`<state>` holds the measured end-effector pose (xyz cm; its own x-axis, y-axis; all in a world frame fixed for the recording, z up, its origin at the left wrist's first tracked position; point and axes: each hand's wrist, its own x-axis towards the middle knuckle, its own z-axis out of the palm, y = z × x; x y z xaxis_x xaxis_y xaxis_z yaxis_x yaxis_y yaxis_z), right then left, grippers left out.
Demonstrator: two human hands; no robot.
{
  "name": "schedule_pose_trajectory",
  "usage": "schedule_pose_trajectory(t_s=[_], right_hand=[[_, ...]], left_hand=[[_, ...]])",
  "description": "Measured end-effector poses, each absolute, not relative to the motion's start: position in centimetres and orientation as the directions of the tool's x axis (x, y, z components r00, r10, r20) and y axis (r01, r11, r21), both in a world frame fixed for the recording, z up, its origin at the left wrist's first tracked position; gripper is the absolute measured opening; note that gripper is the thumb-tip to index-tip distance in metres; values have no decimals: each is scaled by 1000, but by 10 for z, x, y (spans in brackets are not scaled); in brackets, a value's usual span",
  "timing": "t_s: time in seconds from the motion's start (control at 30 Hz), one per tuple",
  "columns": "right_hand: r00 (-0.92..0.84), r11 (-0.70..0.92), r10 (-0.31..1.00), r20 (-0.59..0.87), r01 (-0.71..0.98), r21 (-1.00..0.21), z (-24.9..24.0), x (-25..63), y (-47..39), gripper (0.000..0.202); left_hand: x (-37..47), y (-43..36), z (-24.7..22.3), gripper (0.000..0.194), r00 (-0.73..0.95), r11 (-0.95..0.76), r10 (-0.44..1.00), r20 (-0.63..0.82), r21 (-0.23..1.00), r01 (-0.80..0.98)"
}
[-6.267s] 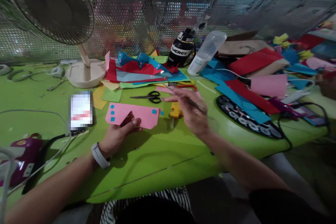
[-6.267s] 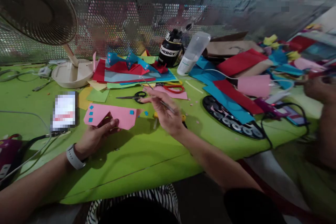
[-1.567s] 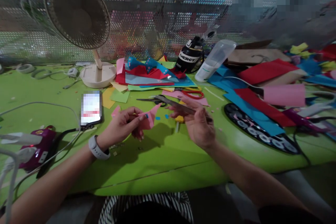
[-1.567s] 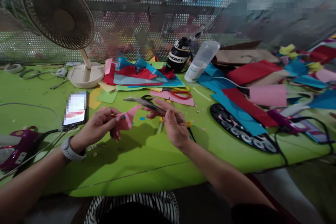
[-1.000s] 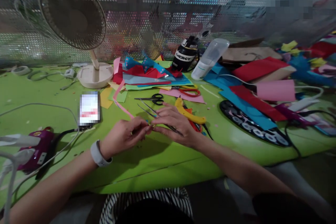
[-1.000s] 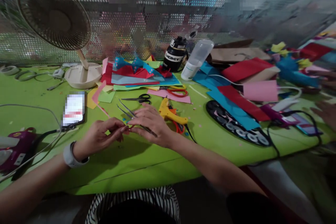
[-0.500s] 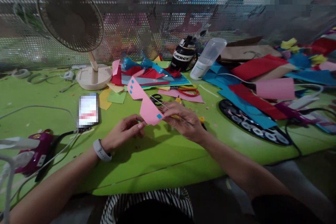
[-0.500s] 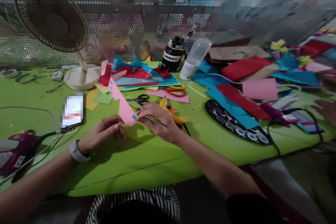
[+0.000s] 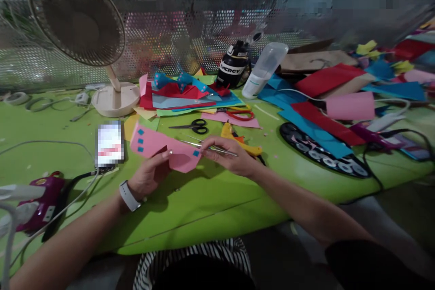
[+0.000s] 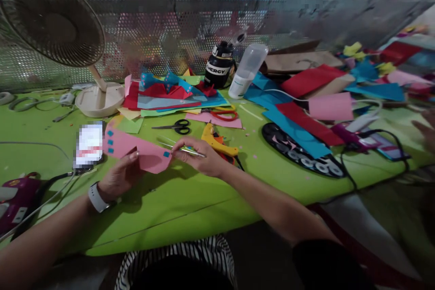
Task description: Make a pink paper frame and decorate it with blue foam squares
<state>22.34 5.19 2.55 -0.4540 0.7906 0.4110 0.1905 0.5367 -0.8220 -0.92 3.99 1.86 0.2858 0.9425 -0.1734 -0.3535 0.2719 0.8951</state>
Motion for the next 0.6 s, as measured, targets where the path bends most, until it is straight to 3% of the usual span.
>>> schedule_pose_trajectory(t_s=[0.1, 0.27, 0.4, 0.6], right_hand=[[-497, 553, 776, 388, 241, -797, 23, 221, 54, 19], [-557, 711, 687, 467, 382, -590, 23, 223, 58, 22], [-565, 726, 688, 456, 536, -431, 18, 232, 65, 28], [-636, 701, 710, 303, 678, -221, -1, 239, 77, 47]], left_hand=[[-11, 40, 16, 33, 338, 159, 936, -102, 977, -145], [-11, 38, 20, 28, 372, 29, 925, -74, 992, 126], [-10, 38, 28, 32, 294, 38, 953, -68, 994, 106], [-10, 45, 25, 36, 152, 58, 987, -59, 998, 15]])
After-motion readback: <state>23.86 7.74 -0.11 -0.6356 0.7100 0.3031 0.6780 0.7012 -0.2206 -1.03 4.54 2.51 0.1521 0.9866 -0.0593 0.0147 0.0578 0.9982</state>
